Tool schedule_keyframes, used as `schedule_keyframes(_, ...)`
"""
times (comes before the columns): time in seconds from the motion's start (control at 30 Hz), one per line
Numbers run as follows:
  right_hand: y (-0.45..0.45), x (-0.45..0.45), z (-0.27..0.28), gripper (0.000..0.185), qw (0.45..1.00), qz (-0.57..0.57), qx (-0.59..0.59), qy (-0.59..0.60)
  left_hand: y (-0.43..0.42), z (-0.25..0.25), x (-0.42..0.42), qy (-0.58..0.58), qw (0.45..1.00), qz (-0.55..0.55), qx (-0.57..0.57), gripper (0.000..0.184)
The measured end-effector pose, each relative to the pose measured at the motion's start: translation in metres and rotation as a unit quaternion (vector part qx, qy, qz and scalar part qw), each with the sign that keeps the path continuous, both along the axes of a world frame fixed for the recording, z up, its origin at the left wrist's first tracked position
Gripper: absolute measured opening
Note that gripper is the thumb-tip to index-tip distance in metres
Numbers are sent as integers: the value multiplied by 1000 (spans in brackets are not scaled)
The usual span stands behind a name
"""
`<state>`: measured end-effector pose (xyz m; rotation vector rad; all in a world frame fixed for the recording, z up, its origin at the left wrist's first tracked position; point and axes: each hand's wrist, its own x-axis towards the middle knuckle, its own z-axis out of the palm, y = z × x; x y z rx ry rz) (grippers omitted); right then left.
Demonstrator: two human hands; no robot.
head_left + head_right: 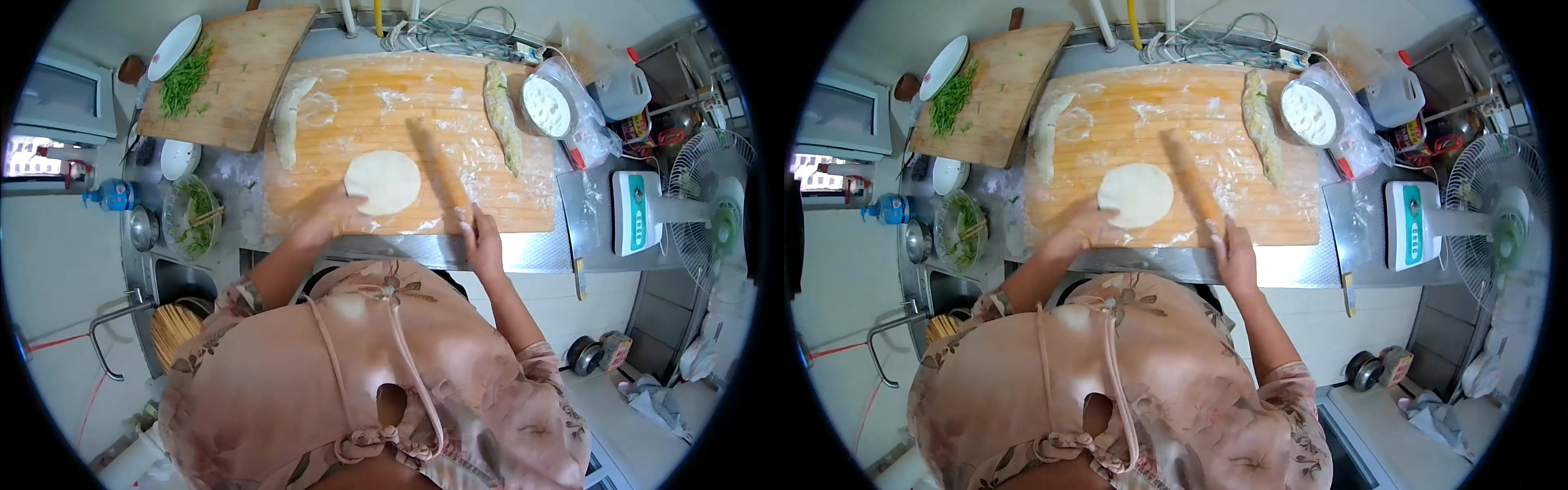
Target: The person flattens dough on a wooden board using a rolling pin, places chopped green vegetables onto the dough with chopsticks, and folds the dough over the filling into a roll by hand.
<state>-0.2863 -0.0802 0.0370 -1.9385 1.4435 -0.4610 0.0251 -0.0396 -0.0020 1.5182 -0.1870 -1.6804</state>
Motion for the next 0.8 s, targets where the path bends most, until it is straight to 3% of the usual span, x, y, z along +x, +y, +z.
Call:
schedule_keyframes(0.1, 12, 13, -2, 47, 995, 96, -24, 8, 22, 18, -9, -92, 980, -168, 52, 40)
schedule_keyframes(0.17, 14, 20, -1, 48, 989, 139, -47, 24, 20, 32, -2, -325, 921, -214, -2, 47)
schedule_keyframes(0.23, 13, 24, -5, 48, 981, 168, -100, 15, 14, 34, 1, -560, 781, -262, -87, 55)
schedule_keyframes(0.3, 3, 20, -8, 47, 976, 157, -145, 50, -3, 29, -6, -761, 543, -297, -194, 63)
schedule_keyframes(0.4, -22, 18, -6, 43, 975, 116, -155, 108, -40, 10, -12, -713, 565, -376, -178, 68)
schedule_keyframes(0.63, -84, 11, -8, 50, 952, -22, -240, 188, -153, 18, -36, -730, 528, -382, -205, 64)
schedule_keyframes(0.7, -66, 7, -10, 57, 965, -2, -206, 162, -142, 18, -35, -717, 501, -423, -237, 64)
schedule_keyframes(0.73, -37, 3, -20, 62, 952, 35, -207, 222, -129, 20, -28, -710, 486, -444, -248, 64)
schedule_keyframes(0.8, 18, 0, -24, 66, 969, 113, -134, 176, -83, 22, -8, -691, 447, -495, -278, 65)
